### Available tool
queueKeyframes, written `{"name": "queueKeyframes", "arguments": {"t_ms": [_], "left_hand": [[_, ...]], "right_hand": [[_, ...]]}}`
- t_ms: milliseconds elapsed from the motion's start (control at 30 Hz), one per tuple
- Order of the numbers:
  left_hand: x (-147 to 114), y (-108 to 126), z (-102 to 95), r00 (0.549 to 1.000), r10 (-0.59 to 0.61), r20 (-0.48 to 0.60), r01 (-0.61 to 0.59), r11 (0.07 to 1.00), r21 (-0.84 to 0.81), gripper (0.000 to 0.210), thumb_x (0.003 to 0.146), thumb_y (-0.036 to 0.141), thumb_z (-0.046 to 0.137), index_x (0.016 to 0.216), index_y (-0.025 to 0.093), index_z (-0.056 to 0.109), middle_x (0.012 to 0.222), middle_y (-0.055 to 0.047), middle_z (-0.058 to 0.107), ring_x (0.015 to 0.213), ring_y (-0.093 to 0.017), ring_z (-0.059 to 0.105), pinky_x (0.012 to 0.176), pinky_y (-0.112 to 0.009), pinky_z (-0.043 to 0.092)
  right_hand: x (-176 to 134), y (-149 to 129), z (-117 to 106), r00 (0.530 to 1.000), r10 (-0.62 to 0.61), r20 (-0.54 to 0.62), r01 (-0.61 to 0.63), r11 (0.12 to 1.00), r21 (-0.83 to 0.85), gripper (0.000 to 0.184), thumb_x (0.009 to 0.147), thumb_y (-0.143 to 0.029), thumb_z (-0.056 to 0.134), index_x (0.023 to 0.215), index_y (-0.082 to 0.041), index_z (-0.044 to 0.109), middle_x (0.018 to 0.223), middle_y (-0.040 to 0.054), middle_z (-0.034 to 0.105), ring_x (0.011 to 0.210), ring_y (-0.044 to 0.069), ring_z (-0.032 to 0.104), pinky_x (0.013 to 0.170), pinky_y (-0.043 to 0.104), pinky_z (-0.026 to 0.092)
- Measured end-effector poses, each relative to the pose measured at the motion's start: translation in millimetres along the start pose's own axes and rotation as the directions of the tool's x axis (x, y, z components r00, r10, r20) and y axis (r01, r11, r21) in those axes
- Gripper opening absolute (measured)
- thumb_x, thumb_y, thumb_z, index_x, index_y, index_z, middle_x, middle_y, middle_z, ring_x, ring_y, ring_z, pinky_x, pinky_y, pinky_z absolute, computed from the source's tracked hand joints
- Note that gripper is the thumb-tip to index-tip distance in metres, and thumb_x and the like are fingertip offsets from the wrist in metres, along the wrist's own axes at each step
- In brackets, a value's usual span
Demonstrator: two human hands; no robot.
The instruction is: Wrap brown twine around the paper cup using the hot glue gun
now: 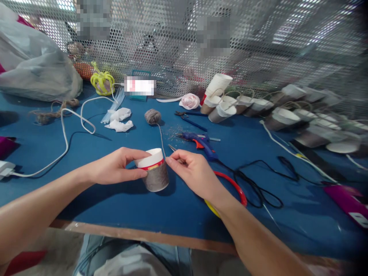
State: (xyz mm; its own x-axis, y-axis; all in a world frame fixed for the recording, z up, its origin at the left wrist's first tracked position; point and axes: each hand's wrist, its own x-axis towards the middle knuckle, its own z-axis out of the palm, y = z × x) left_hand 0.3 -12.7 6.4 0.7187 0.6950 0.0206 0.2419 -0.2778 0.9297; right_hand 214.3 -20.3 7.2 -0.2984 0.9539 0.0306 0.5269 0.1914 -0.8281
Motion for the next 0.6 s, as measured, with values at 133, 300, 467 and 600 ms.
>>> {"name": "queueKeyframes", "arguments": {"t_ms": [133,300,467,600], "left_hand": [[0.9,1.7,0.1,1.000,-0.025,0.015,0.025,0.999,-0.037,0.031,0.081,0.026,0.052,0.108,0.012,0.057,0.094,-0.006,0.065,0.080,-0.015,0.056,0.073,-0.023,0.045],[2.6,1.0,-0.7,1.000,-0.012,0.027,0.013,0.999,-0.029,0.027,0.081,0.025,0.052,0.104,0.012,0.059,0.095,-0.006,0.064,0.080,-0.015,0.056,0.073,-0.023,0.045],[2.6,-2.7,-0.6,0.999,-0.012,0.036,0.013,1.000,-0.026,0.028,0.081,0.026,0.052,0.105,0.012,0.059,0.099,-0.006,0.063,0.084,-0.016,0.055,0.076,-0.024,0.046],[2.6,-3.2,-1.6,0.999,-0.015,0.042,0.015,1.000,-0.006,0.030,0.081,0.027,0.051,0.107,0.012,0.058,0.100,-0.007,0.063,0.085,-0.017,0.056,0.077,-0.026,0.046]], "right_hand": [[-0.1,-0.4,0.3,0.999,0.022,0.029,-0.021,1.000,-0.010,0.022,0.081,-0.032,0.047,0.067,-0.016,0.053,0.058,-0.0029,0.046,0.052,0.008,0.037,0.048,0.022,0.030],[0.9,0.5,0.7,0.999,0.023,0.039,-0.022,0.999,-0.037,0.021,0.081,-0.030,0.047,0.066,-0.016,0.051,0.057,-0.0031,0.047,0.052,0.009,0.038,0.049,0.022,0.031],[1.9,1.2,2.3,0.999,0.018,0.039,-0.016,0.999,-0.038,0.019,0.080,-0.027,0.046,0.066,-0.016,0.051,0.058,-0.0026,0.049,0.053,0.009,0.040,0.050,0.022,0.032],[2.0,2.4,3.2,0.999,0.015,0.040,-0.012,0.998,-0.063,0.019,0.081,-0.028,0.046,0.067,-0.017,0.051,0.057,-0.0028,0.048,0.053,0.009,0.040,0.050,0.022,0.032]]}}
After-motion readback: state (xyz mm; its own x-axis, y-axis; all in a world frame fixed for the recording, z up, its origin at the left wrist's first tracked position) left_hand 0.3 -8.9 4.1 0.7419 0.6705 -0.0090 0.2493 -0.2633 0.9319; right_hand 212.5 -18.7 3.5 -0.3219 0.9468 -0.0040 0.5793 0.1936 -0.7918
